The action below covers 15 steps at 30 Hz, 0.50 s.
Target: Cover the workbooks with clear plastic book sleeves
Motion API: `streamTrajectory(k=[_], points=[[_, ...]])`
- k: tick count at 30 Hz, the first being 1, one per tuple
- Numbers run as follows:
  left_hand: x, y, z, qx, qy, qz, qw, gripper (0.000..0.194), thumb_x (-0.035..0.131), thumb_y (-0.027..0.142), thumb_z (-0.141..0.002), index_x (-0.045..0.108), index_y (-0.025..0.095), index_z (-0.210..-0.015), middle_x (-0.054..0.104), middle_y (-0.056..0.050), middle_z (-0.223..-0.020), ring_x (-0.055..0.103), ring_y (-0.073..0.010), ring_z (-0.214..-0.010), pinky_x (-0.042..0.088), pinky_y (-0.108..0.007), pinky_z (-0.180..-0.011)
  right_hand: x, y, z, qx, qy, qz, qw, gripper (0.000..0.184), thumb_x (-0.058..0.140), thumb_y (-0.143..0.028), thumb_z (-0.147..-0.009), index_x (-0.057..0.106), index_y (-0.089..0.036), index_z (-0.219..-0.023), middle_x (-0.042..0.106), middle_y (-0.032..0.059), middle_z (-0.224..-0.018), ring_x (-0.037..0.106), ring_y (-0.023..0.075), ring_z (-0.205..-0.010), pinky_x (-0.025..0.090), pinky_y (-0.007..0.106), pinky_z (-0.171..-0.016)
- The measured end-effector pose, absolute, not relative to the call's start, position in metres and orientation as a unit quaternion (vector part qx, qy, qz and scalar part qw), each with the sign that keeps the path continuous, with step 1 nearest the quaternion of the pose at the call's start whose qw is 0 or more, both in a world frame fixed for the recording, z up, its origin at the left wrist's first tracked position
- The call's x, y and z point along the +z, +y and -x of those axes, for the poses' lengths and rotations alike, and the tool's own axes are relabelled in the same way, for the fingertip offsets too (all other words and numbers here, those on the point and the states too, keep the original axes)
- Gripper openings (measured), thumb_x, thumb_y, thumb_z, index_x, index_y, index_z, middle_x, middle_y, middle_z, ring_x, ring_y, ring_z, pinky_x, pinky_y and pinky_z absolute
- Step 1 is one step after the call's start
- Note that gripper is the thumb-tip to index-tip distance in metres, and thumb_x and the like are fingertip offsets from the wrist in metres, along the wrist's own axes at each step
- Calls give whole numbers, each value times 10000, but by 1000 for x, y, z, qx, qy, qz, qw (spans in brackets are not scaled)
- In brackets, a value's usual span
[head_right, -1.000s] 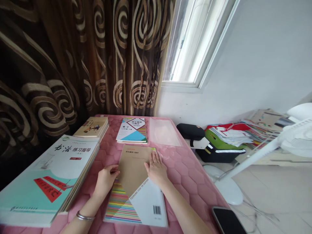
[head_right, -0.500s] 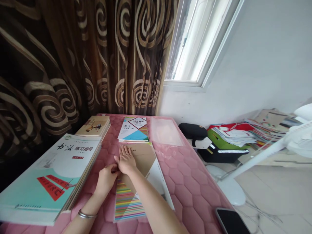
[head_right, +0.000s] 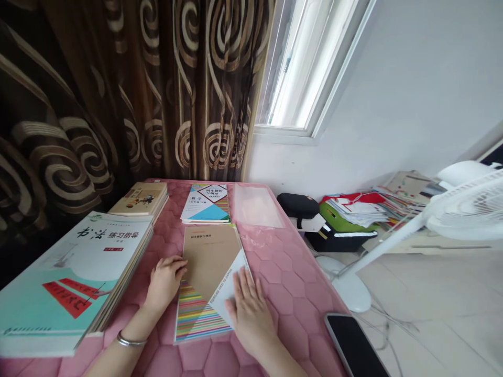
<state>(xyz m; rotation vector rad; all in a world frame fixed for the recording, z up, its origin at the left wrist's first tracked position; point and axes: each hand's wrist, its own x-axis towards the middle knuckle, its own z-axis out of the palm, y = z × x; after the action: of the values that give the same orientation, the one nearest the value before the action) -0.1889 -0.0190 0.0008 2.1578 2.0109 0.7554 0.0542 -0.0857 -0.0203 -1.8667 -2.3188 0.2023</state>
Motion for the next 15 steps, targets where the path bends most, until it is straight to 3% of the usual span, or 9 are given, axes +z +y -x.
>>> streamTrajectory(k=[5,8,11,15], points=[[-6,-15,194,285,610,-737,57,270,549,158,-848,748,242,-1009,706,-64,-1096,626,-233,-1015,456,-405,-978,-53,-101,-75,33,-745,655,121,667,274,-509,-968,234,-140,-1523,97,77,-1594,105,274,-1468,232,506,-1177],[-4,-14,198,289,586,-754,70,259,593,191,-828,742,249,-1031,700,-60,-1113,624,-233,-1035,459,-402,-981,-61,-105,-70,15,-745,651,142,685,294,-518,-958,200,-157,-1532,147,81,-1588,97,288,-1467,188,546,-1179],[0,-13,202,274,585,-758,91,249,624,206,-812,744,267,-1022,703,-40,-1111,629,-223,-1027,441,-405,-999,-46,-95,-55,33,-758,640,119,712,292,-547,-952,242,-118,-1518,198,125,-1568,124,317,-1460,127,584,-1178],[5,-11,206,262,586,-758,119,247,635,214,-807,741,250,-1027,697,-45,-1118,617,-222,-1042,435,-403,-992,-12,-85,-8,109,-806,577,74,759,313,-563,-951,278,-27,-1488,110,171,-1563,79,321,-1460,141,541,-1188]])
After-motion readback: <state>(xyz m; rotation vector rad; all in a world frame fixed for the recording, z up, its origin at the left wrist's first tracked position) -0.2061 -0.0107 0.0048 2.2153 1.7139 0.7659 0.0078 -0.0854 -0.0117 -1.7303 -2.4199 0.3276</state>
